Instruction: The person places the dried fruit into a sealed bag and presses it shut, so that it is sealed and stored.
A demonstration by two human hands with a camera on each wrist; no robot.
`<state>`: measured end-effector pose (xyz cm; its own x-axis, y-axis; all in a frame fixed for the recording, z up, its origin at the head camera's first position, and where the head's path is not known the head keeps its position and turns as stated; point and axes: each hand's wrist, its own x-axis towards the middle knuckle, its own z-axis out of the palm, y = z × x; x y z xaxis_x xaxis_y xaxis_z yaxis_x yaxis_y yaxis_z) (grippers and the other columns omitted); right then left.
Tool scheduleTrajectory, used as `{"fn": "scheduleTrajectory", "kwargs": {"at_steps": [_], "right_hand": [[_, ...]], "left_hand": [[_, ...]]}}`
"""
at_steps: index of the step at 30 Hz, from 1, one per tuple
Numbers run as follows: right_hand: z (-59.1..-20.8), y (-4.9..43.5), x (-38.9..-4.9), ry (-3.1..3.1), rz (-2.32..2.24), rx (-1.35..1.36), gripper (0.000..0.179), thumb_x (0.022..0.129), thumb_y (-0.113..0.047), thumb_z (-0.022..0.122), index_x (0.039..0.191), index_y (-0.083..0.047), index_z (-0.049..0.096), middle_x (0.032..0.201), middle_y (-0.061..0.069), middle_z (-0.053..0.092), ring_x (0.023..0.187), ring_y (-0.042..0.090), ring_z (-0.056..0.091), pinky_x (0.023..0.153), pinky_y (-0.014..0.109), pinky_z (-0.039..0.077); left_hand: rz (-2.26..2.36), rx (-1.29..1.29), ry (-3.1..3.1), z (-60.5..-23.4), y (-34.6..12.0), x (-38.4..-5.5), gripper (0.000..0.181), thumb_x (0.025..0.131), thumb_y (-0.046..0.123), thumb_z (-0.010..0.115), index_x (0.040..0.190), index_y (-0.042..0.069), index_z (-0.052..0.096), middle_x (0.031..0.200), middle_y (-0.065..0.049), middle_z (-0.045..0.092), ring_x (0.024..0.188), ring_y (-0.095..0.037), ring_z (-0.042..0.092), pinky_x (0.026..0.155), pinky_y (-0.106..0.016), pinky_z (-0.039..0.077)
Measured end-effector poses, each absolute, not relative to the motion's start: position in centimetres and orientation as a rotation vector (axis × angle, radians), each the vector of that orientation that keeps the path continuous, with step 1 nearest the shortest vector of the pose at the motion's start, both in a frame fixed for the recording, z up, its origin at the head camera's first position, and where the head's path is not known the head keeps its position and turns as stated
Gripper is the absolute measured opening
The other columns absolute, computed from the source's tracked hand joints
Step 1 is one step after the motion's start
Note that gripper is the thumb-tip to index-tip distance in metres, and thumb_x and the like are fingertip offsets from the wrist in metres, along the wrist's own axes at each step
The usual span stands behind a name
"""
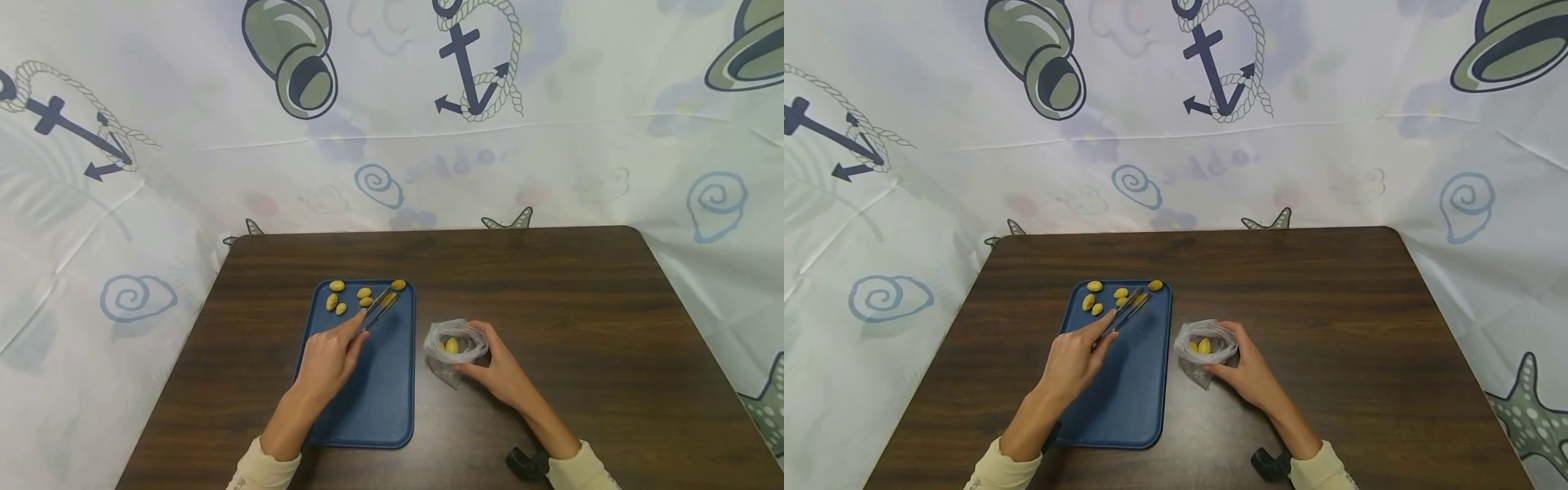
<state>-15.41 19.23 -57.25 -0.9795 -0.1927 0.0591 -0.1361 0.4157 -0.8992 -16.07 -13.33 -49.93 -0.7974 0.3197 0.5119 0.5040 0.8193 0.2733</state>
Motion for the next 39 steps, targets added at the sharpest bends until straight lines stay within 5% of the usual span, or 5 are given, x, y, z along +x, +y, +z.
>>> {"fn": "scheduleTrajectory", "kwargs": {"at_steps": [22,33,39], "right_hand": [[-57.6,19.3,-15.5,2.6,-1.652,-0.317,0.079,0.081,-0.033,0.09,0.145,-0.023,0.045,0.147,0.007,0.055,0.135,0.03,0.051,0.113,0.062,0.036],[-57.4,19.1,-15.5,2.602,-1.659,-0.332,0.076,0.083,-0.03,0.088,0.145,-0.021,0.045,0.146,0.008,0.055,0.133,0.031,0.052,0.112,0.061,0.037],[-57.3,19.1,-15.5,2.602,-1.652,-0.337,0.076,0.083,-0.03,0.088,0.145,-0.021,0.045,0.146,0.008,0.055,0.133,0.03,0.052,0.111,0.061,0.037]], "left_hand": [[-0.638,-0.665,-2.492,-49.5,-12.5,-14.9,0.038,0.091,0.013,0.079,0.128,0.003,0.072,0.098,-0.009,0.081,0.052,-0.002,0.042,0.048,-0.015,0.033],[-0.649,-0.739,-2.465,-48.8,-11.8,-14.5,0.038,0.091,0.012,0.078,0.128,0.004,0.072,0.107,-0.01,0.08,0.074,-0.014,0.076,0.06,-0.03,0.06],[-0.684,-0.773,-2.468,-48.6,-11.3,-14.2,0.038,0.091,0.011,0.079,0.128,0.004,0.072,0.107,-0.009,0.08,0.079,-0.015,0.078,0.065,-0.03,0.062]]}}
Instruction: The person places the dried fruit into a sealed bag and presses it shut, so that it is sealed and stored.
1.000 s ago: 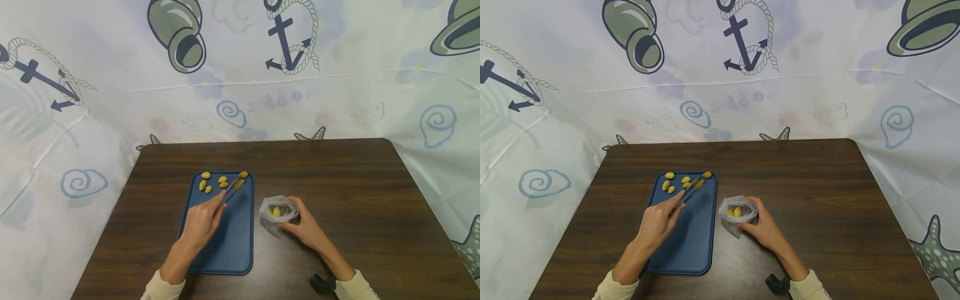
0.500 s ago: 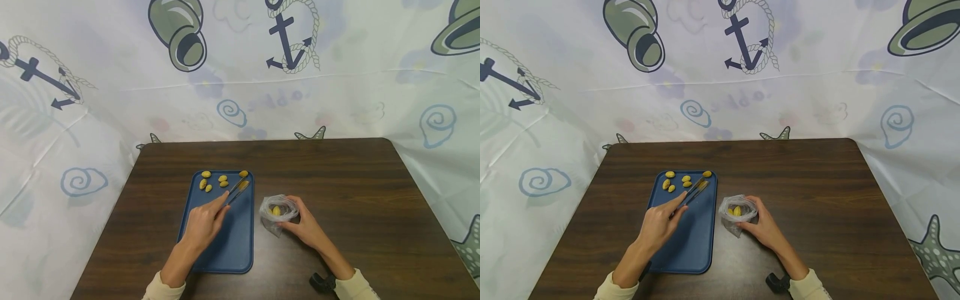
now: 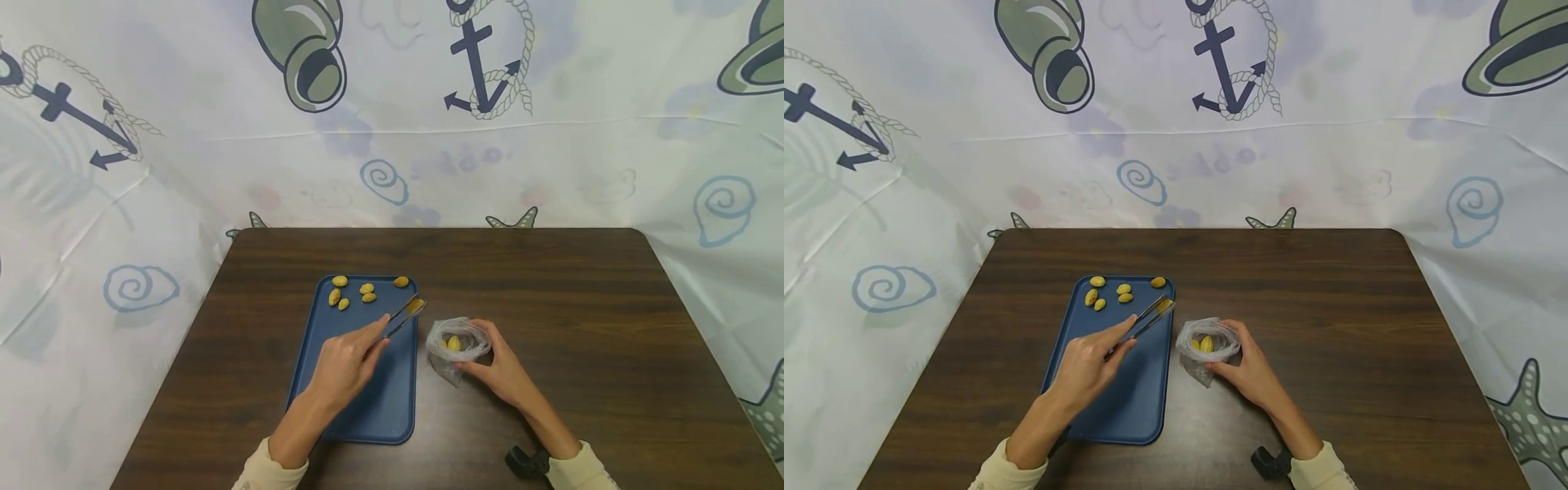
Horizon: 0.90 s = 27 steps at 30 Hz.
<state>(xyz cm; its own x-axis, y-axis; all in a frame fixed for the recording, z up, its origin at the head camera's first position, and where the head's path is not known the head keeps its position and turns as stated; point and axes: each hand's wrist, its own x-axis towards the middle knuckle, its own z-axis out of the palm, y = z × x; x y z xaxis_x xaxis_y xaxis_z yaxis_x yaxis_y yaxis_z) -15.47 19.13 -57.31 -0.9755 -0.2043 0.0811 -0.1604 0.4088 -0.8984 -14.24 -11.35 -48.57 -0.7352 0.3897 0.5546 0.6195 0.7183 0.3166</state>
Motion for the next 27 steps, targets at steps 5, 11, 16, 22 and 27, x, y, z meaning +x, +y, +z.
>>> {"fn": "scheduleTrajectory", "kwargs": {"at_steps": [5,11,16,22,27], "right_hand": [[-57.2,19.1,-15.4,2.593,-1.641,-0.323,0.079,0.082,-0.032,0.089,0.146,-0.021,0.044,0.148,0.009,0.053,0.135,0.032,0.05,0.113,0.062,0.035],[-57.1,19.1,-15.3,2.583,-1.645,-0.297,0.081,0.081,-0.033,0.089,0.146,-0.023,0.043,0.15,0.009,0.052,0.138,0.032,0.048,0.115,0.063,0.034],[-57.0,19.1,-15.4,2.579,-1.654,-0.305,0.081,0.081,-0.032,0.089,0.147,-0.022,0.043,0.15,0.008,0.052,0.138,0.032,0.048,0.114,0.063,0.034],[-57.0,19.1,-15.3,2.571,-1.663,-0.297,0.081,0.081,-0.032,0.089,0.147,-0.022,0.043,0.148,0.008,0.053,0.137,0.03,0.049,0.114,0.062,0.034],[-57.2,19.1,-15.4,2.59,-1.657,-0.308,0.079,0.081,-0.032,0.089,0.146,-0.022,0.044,0.145,0.007,0.055,0.133,0.028,0.051,0.112,0.06,0.037]], "left_hand": [[-0.694,-0.793,-2.459,-48.3,-11.0,-13.9,0.038,0.091,0.012,0.079,0.128,0.004,0.072,0.105,-0.008,0.081,0.078,-0.014,0.077,0.065,-0.029,0.061],[-0.698,-0.814,-2.452,-48.3,-10.5,-13.7,0.04,0.09,0.012,0.08,0.129,0.005,0.072,0.107,-0.007,0.081,0.085,-0.016,0.079,0.067,-0.03,0.062],[-0.696,-0.831,-2.455,-48.1,-10.1,-13.6,0.039,0.09,0.013,0.08,0.128,0.006,0.073,0.109,-0.007,0.08,0.091,-0.017,0.079,0.072,-0.031,0.063],[-0.682,-0.86,-2.465,-48.3,-9.7,-13.4,0.04,0.089,0.012,0.081,0.128,0.008,0.073,0.11,-0.006,0.08,0.093,-0.017,0.079,0.073,-0.031,0.063],[-0.678,-0.889,-2.456,-48.4,-9.4,-13.3,0.04,0.09,0.013,0.08,0.129,0.01,0.072,0.111,-0.006,0.08,0.092,-0.016,0.079,0.073,-0.031,0.063]]}}
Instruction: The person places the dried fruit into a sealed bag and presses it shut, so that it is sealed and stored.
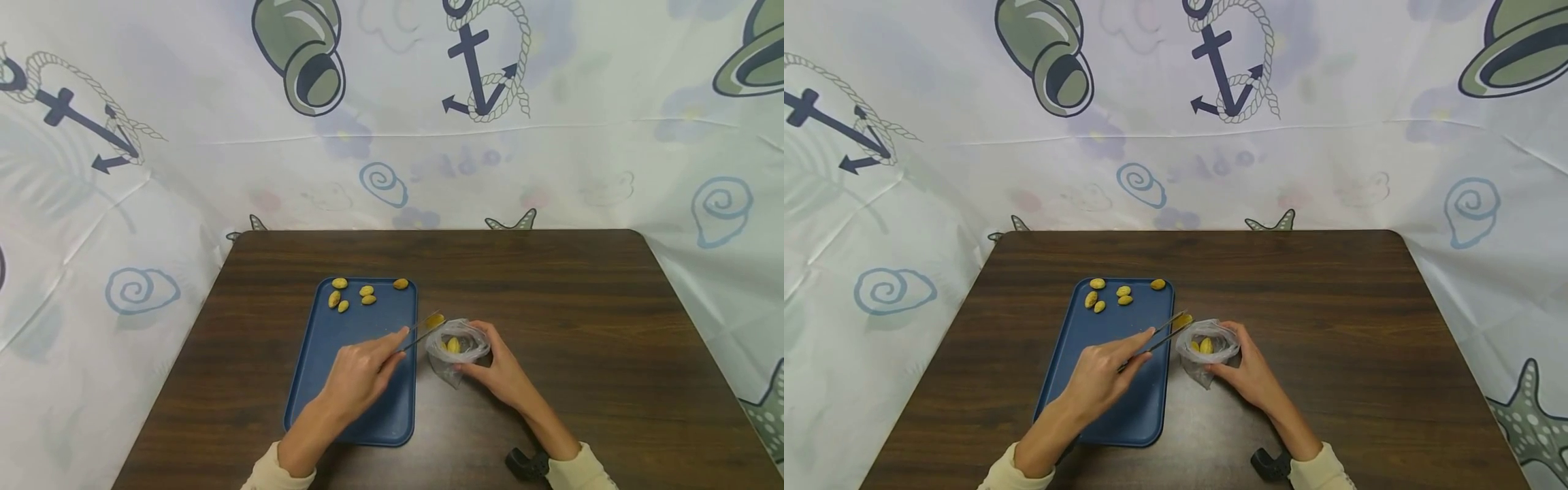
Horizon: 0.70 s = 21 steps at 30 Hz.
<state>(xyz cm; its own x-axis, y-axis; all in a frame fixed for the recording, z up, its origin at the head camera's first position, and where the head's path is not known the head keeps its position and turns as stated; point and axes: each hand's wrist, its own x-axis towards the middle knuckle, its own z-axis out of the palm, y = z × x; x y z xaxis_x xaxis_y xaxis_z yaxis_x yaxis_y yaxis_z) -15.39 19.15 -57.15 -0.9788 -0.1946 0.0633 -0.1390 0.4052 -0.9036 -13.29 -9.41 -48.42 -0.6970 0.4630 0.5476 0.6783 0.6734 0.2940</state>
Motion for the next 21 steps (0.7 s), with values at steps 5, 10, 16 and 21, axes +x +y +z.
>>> {"fn": "scheduleTrajectory", "kwargs": {"at_steps": [5,10,16,21], "right_hand": [[-57.3,19.1,-15.4,2.603,-1.654,-0.317,0.078,0.082,-0.031,0.089,0.145,-0.022,0.045,0.143,0.007,0.056,0.131,0.028,0.054,0.111,0.059,0.038],[-57.4,19.1,-15.5,2.589,-1.663,-0.314,0.076,0.083,-0.031,0.088,0.145,-0.022,0.045,0.142,0.006,0.057,0.13,0.028,0.054,0.111,0.058,0.038],[-57.5,19.2,-15.5,2.577,-1.669,-0.304,0.076,0.082,-0.032,0.089,0.144,-0.023,0.046,0.143,0.006,0.057,0.131,0.028,0.054,0.111,0.059,0.038],[-57.5,19.2,-15.5,2.576,-1.679,-0.31,0.076,0.082,-0.03,0.089,0.144,-0.023,0.046,0.142,0.007,0.058,0.13,0.028,0.054,0.111,0.059,0.038]], "left_hand": [[-0.674,-0.937,-2.42,-48.6,-9.1,-13.3,0.041,0.089,0.013,0.081,0.129,0.008,0.072,0.109,-0.007,0.08,0.09,-0.018,0.079,0.072,-0.031,0.063],[-0.674,-0.962,-2.416,-48.8,-8.7,-13.2,0.043,0.088,0.012,0.081,0.13,0.008,0.071,0.109,-0.008,0.08,0.09,-0.018,0.079,0.072,-0.031,0.063],[-0.7,-0.973,-2.455,-48.6,-8.2,-13.1,0.041,0.092,0.014,0.078,0.132,0.01,0.071,0.113,-0.007,0.079,0.091,-0.016,0.079,0.073,-0.03,0.063],[-0.705,-0.985,-2.463,-48.8,-7.9,-13.2,0.039,0.093,0.015,0.077,0.132,0.008,0.071,0.114,-0.007,0.079,0.09,-0.015,0.079,0.07,-0.029,0.062]]}}
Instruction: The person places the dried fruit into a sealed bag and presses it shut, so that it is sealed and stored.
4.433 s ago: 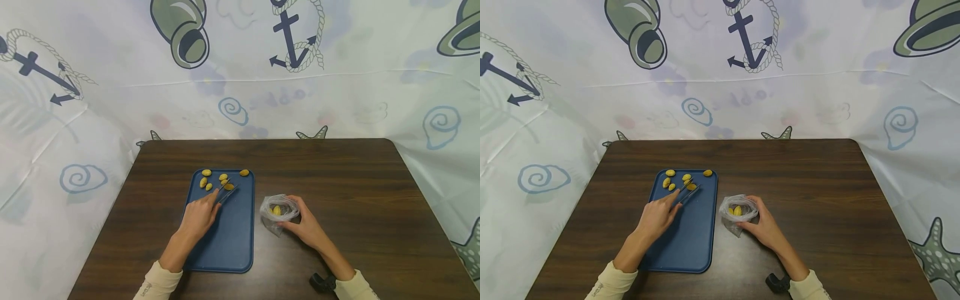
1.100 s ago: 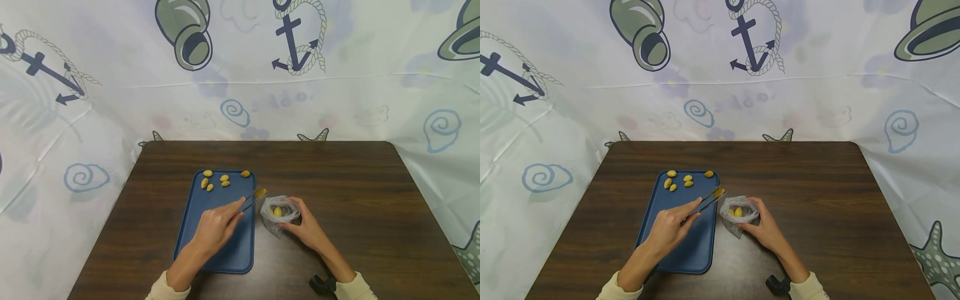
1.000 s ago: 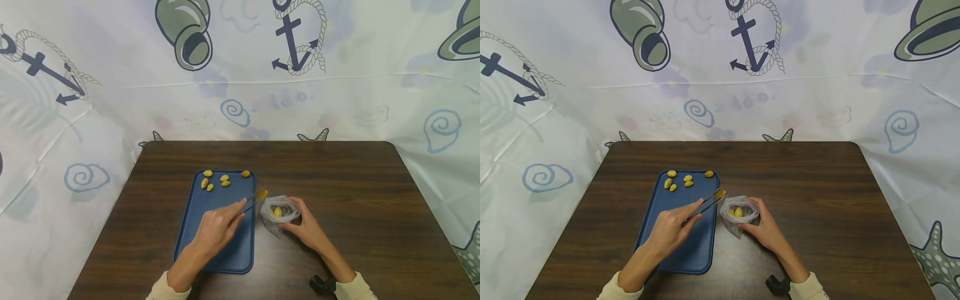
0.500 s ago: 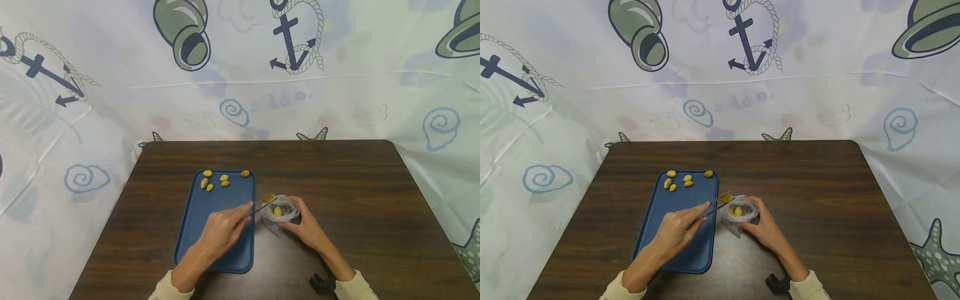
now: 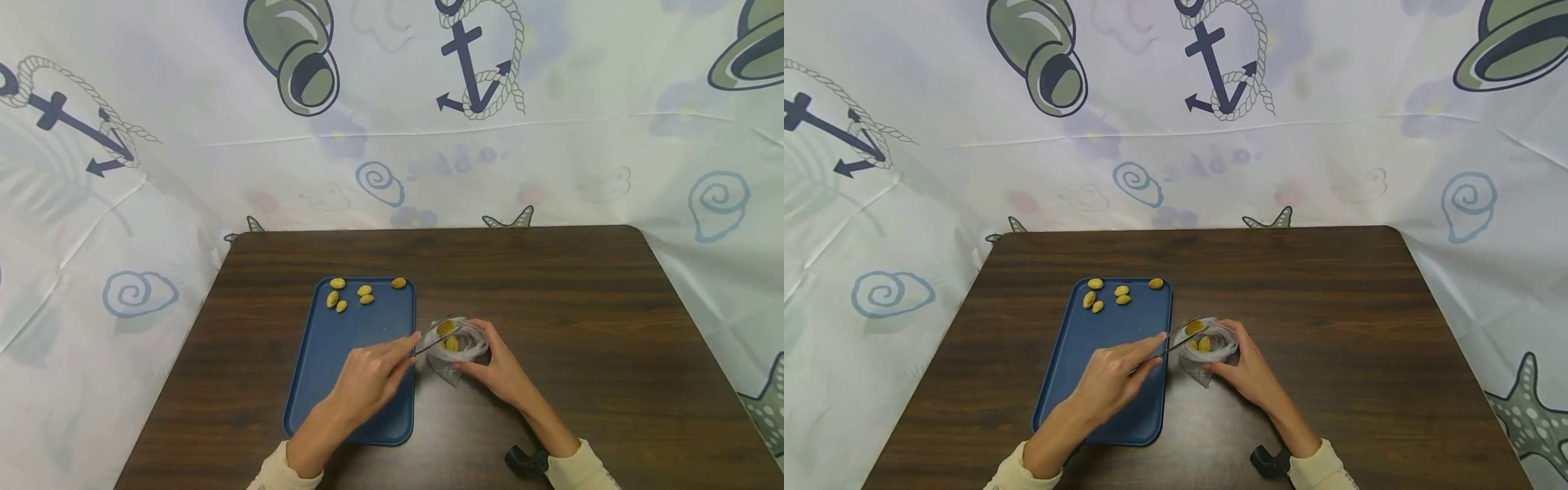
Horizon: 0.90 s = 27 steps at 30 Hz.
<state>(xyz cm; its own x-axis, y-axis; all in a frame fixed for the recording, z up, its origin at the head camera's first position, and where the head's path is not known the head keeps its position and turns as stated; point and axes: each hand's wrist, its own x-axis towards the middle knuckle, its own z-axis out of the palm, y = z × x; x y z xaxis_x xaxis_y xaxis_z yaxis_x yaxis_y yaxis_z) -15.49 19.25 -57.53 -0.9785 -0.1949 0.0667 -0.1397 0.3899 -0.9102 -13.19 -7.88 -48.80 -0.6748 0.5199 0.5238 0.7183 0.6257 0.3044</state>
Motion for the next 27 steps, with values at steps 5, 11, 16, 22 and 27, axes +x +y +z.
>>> {"fn": "scheduleTrajectory", "kwargs": {"at_steps": [5,11,16,22,27], "right_hand": [[-57.4,19.3,-15.5,2.578,-1.675,-0.31,0.076,0.082,-0.03,0.089,0.144,-0.024,0.046,0.14,0.007,0.059,0.128,0.028,0.055,0.11,0.059,0.039],[-57.3,19.3,-15.5,2.586,-1.673,-0.304,0.076,0.082,-0.031,0.089,0.144,-0.023,0.046,0.142,0.006,0.058,0.131,0.029,0.054,0.111,0.06,0.038],[-57.4,19.3,-15.5,2.588,-1.688,-0.317,0.076,0.082,-0.029,0.089,0.144,-0.022,0.047,0.141,0.006,0.058,0.131,0.028,0.054,0.111,0.059,0.037],[-57.2,19.3,-15.4,2.578,-1.676,-0.305,0.077,0.082,-0.031,0.089,0.145,-0.022,0.045,0.142,0.007,0.057,0.132,0.029,0.054,0.111,0.061,0.037],[-57.1,19.3,-15.4,2.58,-1.664,-0.295,0.077,0.082,-0.033,0.089,0.146,-0.022,0.045,0.143,0.008,0.057,0.133,0.031,0.053,0.112,0.062,0.037]], "left_hand": [[-0.691,-1.001,-2.444,-49.0,-7.7,-13.2,0.04,0.093,0.017,0.078,0.13,0.007,0.071,0.113,-0.007,0.079,0.089,-0.015,0.079,0.069,-0.029,0.062],[-0.67,-0.994,-2.458,-48.9,-7.6,-13.2,0.041,0.093,0.019,0.078,0.132,0.009,0.071,0.115,-0.007,0.079,0.093,-0.017,0.079,0.072,-0.032,0.063],[-0.661,-0.967,-2.474,-48.8,-7.8,-13.2,0.044,0.093,0.021,0.079,0.134,0.01,0.069,0.118,-0.007,0.078,0.096,-0.017,0.078,0.075,-0.032,0.063],[-0.655,-0.93,-2.487,-48.8,-8.3,-13.3,0.047,0.092,0.022,0.079,0.135,0.008,0.068,0.12,-0.009,0.077,0.1,-0.019,0.078,0.078,-0.034,0.063],[-0.658,-0.888,-2.489,-48.7,-8.7,-13.6,0.05,0.091,0.024,0.08,0.136,0.005,0.067,0.121,-0.01,0.077,0.103,-0.022,0.077,0.08,-0.036,0.063]]}}
